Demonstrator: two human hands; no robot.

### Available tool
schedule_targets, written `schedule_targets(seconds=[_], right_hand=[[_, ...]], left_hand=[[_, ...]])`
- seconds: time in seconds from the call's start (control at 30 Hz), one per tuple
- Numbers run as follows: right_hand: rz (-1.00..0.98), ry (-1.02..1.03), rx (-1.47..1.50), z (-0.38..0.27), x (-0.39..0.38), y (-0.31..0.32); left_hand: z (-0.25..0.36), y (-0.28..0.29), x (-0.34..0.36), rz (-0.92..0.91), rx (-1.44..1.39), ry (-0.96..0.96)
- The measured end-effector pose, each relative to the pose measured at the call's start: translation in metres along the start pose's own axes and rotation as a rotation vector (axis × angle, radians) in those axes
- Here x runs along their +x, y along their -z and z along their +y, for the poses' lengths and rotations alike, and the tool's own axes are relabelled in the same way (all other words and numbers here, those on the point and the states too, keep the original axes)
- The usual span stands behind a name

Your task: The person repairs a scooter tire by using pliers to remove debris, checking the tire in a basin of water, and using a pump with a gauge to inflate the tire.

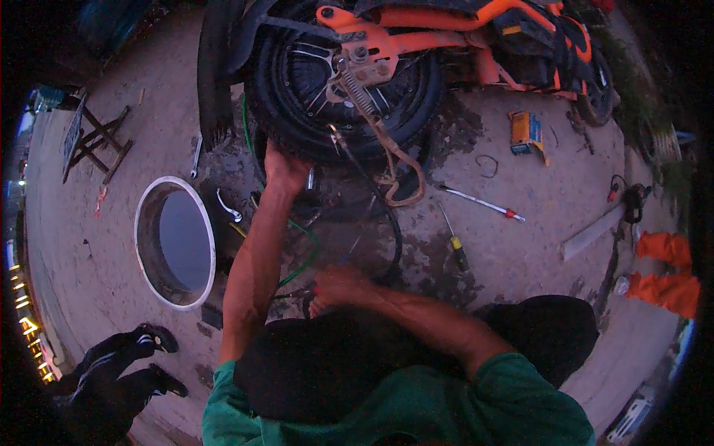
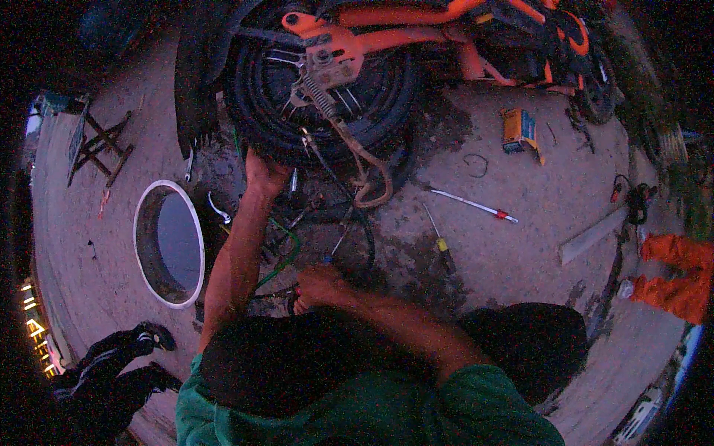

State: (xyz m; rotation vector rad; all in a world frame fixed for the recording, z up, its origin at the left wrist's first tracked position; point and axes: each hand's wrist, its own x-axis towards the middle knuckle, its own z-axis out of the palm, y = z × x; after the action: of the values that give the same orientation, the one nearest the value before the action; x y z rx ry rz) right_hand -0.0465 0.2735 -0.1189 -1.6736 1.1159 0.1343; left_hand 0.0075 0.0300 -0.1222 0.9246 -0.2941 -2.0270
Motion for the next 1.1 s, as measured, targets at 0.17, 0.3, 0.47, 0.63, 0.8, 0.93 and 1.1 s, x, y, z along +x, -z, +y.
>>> schedule_targets(seconds=[0.17, 0.3, 0.47, 0.63, 0.8, 0.93, 1.1], right_hand=[[-0.028, 0.308, 0.09, 0.058, 0.04, -0.056], [-0.266, 0.286, 0.653, 0.039, 0.043, -0.032], [-0.398, -0.05, 0.994, 0.021, 0.042, 0.002], [-0.497, -0.068, 1.1, 0.007, 0.036, 0.007], [-0.485, -0.052, 1.037, 0.016, 0.046, -0.008], [-0.556, -0.088, 0.996, 0.01, 0.034, 0.007], [-0.516, -0.092, 1.014, 0.011, 0.03, 0.006]], left_hand=[[-0.008, -0.025, -0.002, 0.006, 0.126, 0.01], [0.044, 0.05, -0.021, 0.045, 0.493, 0.084], [0.066, 0.059, -0.058, -0.056, 0.666, 0.167], [0.069, 0.072, -0.066, 0.021, 0.674, 0.173], [0.072, 0.071, -0.061, -0.029, 0.652, 0.193], [0.069, 0.071, -0.059, -0.05, 0.633, 0.193], [0.067, 0.075, -0.056, -0.052, 0.643, 0.235]])
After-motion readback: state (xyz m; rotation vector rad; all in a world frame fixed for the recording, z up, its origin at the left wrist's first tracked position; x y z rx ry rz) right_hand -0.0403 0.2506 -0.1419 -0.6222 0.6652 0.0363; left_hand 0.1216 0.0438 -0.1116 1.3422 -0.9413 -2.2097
